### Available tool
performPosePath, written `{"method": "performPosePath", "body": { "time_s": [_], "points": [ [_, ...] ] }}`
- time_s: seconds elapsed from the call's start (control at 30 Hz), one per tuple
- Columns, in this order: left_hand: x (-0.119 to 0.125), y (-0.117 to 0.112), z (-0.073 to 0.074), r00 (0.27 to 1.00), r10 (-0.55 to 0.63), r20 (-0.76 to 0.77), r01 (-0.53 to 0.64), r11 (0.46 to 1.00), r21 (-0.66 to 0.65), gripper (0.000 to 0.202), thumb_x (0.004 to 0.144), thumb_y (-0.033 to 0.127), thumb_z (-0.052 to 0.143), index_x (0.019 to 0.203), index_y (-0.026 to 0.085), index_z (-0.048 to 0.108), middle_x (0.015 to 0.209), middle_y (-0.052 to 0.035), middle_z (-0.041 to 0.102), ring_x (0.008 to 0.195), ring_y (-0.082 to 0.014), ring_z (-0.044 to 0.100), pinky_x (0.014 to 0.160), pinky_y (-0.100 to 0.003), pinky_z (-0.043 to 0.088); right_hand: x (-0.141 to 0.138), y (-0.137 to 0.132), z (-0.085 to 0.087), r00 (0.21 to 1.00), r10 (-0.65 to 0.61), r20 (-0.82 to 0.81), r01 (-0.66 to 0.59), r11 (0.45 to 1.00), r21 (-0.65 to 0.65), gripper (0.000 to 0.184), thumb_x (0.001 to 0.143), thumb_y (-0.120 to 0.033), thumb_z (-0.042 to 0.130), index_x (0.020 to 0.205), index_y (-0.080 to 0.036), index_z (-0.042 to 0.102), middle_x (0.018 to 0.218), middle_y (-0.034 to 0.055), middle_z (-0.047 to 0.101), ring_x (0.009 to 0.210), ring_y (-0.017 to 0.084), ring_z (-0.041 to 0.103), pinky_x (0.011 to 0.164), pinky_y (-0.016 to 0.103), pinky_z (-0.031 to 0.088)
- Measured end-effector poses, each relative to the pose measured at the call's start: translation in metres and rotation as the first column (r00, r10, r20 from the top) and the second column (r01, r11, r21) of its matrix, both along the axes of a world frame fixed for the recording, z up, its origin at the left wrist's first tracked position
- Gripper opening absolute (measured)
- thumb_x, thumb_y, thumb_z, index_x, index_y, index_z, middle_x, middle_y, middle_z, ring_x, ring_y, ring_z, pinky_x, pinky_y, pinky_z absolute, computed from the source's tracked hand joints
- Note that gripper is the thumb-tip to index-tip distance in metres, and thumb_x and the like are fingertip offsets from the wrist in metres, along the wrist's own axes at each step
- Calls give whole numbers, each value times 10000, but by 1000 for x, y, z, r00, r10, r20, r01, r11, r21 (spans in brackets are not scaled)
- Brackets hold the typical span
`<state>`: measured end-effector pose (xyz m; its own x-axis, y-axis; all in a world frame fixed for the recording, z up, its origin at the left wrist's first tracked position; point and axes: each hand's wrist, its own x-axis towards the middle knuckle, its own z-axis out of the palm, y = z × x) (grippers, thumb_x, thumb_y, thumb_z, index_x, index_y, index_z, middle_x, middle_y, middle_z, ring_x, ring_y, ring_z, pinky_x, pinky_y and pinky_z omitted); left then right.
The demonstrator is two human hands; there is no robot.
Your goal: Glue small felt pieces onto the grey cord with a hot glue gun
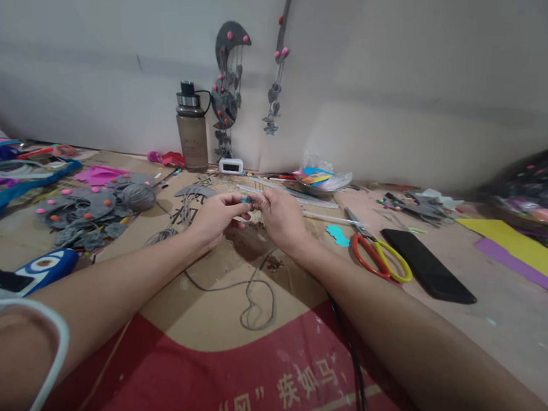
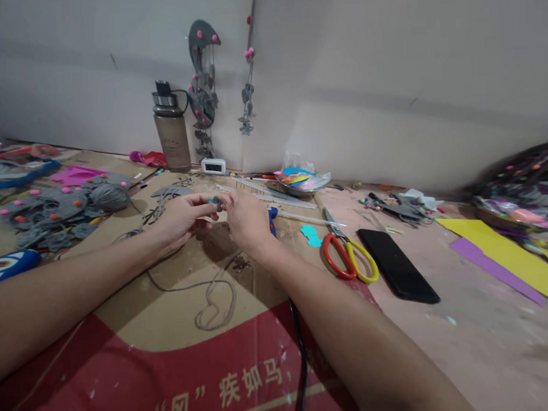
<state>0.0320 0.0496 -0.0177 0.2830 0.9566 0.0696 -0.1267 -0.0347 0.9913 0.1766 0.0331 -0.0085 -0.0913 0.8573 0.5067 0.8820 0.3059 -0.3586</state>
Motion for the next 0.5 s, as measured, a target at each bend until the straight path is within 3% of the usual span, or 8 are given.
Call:
{"method": "performPosePath", "body": {
  "time_s": [0.23,0.5],
  "points": [
    [0,1,-2,1000,2,-14,-2,1000,9,235,619,291,732,795,147,672,703,-7,592,591,-87,547,464,-186,430,1,1,-5,998,63,22,-65,992,111,352,933,-376,377,732,-186,596,745,44,590,704,157,502,628,282,299],
    [2,-3,-2,998,31,-61,-28,999,41,244,607,320,732,764,146,665,649,0,582,569,-87,528,474,-195,423,1,3,-7,996,86,-14,-84,990,111,363,931,-372,375,685,-190,569,706,45,572,673,158,488,606,286,299]
  ]
}}
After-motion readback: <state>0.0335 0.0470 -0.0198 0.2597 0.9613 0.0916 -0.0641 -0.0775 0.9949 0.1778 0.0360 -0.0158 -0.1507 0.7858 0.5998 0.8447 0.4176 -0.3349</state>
